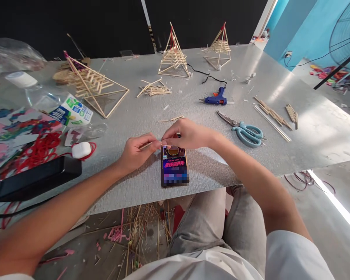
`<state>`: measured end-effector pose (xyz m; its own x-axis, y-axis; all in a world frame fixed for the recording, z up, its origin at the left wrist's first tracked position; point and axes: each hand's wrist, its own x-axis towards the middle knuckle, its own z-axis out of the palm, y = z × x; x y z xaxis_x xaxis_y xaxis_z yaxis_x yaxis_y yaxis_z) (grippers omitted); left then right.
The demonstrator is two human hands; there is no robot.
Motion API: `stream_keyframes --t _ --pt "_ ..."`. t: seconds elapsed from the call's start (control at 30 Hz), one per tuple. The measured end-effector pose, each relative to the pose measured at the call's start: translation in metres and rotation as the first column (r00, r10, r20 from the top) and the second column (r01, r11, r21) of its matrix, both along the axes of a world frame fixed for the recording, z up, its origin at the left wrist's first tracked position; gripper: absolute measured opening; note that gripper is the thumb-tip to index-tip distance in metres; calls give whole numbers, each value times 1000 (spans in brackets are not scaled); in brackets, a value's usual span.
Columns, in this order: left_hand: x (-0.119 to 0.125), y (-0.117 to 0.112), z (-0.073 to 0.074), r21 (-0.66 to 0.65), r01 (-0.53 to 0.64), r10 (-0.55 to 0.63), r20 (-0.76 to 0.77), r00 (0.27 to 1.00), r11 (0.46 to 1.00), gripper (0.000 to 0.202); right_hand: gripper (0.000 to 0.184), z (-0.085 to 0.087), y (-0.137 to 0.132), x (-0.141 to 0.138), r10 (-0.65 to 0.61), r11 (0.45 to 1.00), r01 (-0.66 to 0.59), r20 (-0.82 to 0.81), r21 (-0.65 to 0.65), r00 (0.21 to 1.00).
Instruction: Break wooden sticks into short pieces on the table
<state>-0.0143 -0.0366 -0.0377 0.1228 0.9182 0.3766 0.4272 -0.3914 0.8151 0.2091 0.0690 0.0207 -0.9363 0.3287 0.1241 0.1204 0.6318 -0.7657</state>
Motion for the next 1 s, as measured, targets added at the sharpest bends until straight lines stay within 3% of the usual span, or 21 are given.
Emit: stream_keyframes --t 0.17,0.33,0.47,0.63,0.8,1.0 --pt "0 2 -8 -229 29 31 255 966 973 48 31 -10 -6 -4 -43 998 39 -97 -40 994" --pt "1 5 -5 -280 133 -26 355 934 951 52 28 -16 -10 -3 -55 995 45 -109 -94 992" --pt "0 6 -1 -312 165 -33 388 921 936 51 26 -19 -10 -3 -69 995 76 -118 58 991" --pt "-1 7 -3 -321 143 -17 366 930 936 48 22 -25 -11 -5 -119 955 136 -76 264 990" --pt "0 6 0 -302 123 -24 312 950 945 48 23 -28 -12 -5 -97 932 107 -45 346 994" --pt "0 7 8 -293 146 -62 276 959 945 53 28 -30 -12 -5 -35 883 86 -118 462 992"
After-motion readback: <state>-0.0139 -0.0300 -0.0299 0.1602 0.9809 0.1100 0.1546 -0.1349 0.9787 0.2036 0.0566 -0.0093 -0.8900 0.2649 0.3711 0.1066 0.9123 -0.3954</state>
